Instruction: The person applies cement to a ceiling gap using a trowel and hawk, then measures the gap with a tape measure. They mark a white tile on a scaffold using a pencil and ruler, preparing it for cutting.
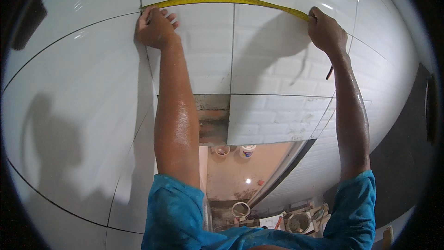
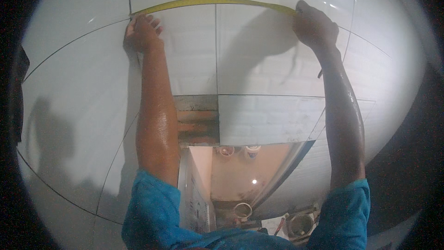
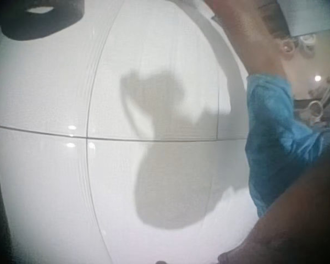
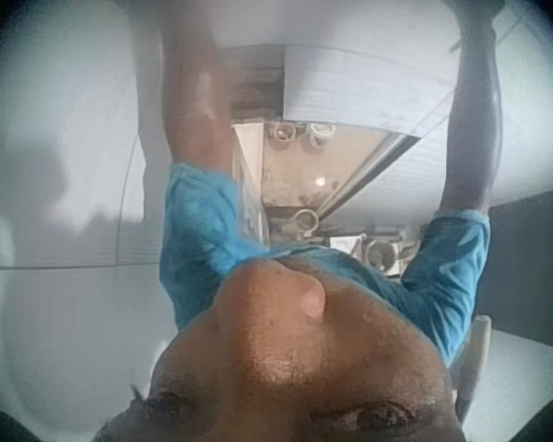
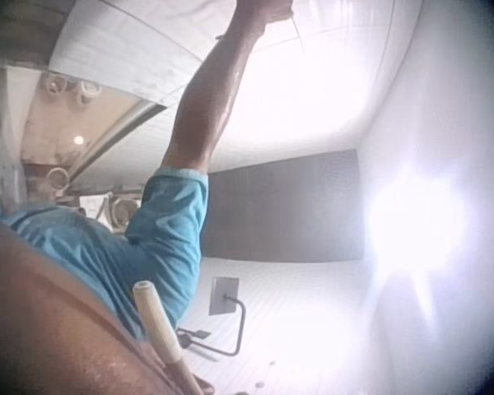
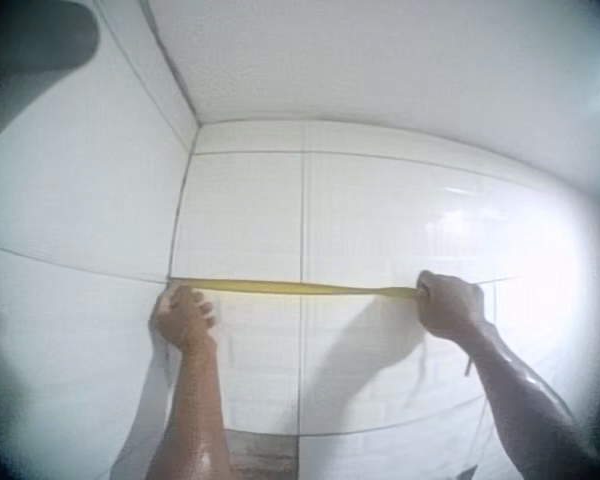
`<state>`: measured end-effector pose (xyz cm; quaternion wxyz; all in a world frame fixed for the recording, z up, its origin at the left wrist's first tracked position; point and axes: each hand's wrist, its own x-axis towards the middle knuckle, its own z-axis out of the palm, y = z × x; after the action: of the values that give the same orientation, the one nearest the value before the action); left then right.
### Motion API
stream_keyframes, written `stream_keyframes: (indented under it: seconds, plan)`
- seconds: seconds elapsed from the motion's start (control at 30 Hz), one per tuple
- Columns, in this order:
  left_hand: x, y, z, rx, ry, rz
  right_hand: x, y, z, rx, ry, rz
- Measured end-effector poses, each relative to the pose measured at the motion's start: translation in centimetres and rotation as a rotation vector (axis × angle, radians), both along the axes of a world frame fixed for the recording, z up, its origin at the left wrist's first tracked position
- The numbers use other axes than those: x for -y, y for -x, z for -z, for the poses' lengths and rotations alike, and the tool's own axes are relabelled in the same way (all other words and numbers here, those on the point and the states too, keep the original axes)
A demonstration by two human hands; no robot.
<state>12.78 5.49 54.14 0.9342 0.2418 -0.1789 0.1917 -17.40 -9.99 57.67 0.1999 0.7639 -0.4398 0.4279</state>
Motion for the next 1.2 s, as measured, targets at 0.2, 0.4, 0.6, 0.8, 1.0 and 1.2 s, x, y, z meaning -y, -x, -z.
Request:
stream_keyframes:
  seconds: [0.2, 0.4, 0.6, 0.8, 1.0, 1.2]
  plan:
    - [-0.8, 1.0, -0.3, -0.033, -0.016, 0.014, -0.2, -0.2, 0.2, -0.019, 0.028, 0.004]
    - [-0.8, 1.2, -0.2, -0.033, -0.028, 0.026, -0.3, 0.0, 0.4, -0.016, 0.037, -0.009]
    - [-0.1, -0.2, 0.5, 0.121, 0.037, 0.092, 1.0, 0.3, 0.2, -0.05, 0.062, 0.021]
    - [4.4, 6.3, 3.4, 0.132, -0.154, 0.149, 4.3, 1.0, -0.5, -0.122, 0.106, -0.177]
    - [3.4, 8.8, 4.6, 0.179, -0.087, 0.384, 6.7, 3.2, 0.8, -0.225, 0.242, -0.281]
    - [2.5, 8.7, 6.1, 0.23, -0.067, 0.432, 6.2, 6.0, 6.6, -0.161, 0.051, -0.381]
